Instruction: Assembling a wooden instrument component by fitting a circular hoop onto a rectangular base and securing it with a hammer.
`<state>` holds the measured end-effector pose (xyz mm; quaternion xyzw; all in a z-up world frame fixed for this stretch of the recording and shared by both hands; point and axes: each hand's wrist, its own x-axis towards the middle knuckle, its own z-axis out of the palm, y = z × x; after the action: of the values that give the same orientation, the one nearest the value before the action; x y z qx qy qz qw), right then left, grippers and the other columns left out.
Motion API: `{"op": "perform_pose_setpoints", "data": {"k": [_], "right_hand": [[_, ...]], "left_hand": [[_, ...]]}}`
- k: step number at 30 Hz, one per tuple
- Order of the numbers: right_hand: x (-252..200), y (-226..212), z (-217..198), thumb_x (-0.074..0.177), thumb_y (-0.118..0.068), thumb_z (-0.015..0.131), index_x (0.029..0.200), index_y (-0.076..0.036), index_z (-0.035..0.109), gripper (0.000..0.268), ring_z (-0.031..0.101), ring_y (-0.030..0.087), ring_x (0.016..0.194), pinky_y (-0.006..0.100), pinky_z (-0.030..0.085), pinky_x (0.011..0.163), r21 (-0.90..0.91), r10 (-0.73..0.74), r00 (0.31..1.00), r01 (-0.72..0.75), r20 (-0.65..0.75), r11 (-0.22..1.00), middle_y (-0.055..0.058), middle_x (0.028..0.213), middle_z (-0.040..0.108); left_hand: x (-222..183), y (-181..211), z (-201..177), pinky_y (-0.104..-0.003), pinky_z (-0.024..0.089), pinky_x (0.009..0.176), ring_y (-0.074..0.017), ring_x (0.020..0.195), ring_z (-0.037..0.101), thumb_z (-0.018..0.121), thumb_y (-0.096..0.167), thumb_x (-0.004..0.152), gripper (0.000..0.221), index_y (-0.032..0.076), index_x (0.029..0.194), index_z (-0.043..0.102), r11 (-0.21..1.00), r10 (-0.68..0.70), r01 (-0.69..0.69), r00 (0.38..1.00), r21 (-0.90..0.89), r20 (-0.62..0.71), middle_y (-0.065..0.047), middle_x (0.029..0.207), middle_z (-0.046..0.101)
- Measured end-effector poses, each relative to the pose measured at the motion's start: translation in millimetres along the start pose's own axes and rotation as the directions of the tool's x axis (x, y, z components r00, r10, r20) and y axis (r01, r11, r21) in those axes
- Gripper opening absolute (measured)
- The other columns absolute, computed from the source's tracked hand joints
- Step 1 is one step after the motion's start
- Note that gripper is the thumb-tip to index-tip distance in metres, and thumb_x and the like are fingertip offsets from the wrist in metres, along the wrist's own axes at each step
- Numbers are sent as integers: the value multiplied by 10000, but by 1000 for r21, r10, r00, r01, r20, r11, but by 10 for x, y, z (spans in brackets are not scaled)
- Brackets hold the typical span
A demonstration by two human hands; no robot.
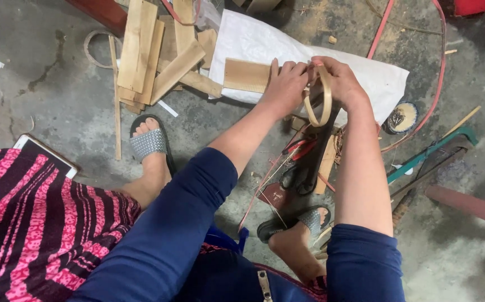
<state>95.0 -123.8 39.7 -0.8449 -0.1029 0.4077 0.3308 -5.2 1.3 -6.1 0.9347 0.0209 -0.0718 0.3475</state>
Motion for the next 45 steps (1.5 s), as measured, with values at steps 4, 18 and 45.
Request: {"op": "perform_pose_setpoints", "data": {"k": [4, 18, 45], "right_hand": [[-60, -132, 12, 982, -521, 565, 1472, -190, 550, 591, 671, 163, 1010, 307, 545, 929, 28, 45, 998, -46, 37, 999, 49, 1123, 701], [-107, -279, -69, 996, -392, 616, 1371, -201, 636, 421, 681, 167, 919, 319, 621, 810, 132, 10, 995, -23, 102, 991, 61, 1168, 680], [142, 178, 92, 1087, -188, 585, 1204, -142, 672, 153, 624, 129, 977, 292, 480, 915, -24, -195, 981, 194, -13, 981, -30, 1002, 679]], "left_hand": [[-9, -46, 94, -686, 207, 1144, -341, 1202, 492, 609, 271, 961, 337, 162, 1280, 597, 999, 36, -35, 997, 6, -63, -74, 1208, 588], [13, -18, -65, -677, 136, 1191, -335, 1345, 461, 631, 218, 977, 511, 231, 1464, 478, 1000, 13, -13, 999, -14, 32, -75, 1431, 548], [-103, -356, 386, -579, 310, 1161, -366, 1235, 488, 831, 301, 838, 443, 111, 1169, 606, 998, 5, -23, 943, -51, -333, -138, 1271, 571]]}}
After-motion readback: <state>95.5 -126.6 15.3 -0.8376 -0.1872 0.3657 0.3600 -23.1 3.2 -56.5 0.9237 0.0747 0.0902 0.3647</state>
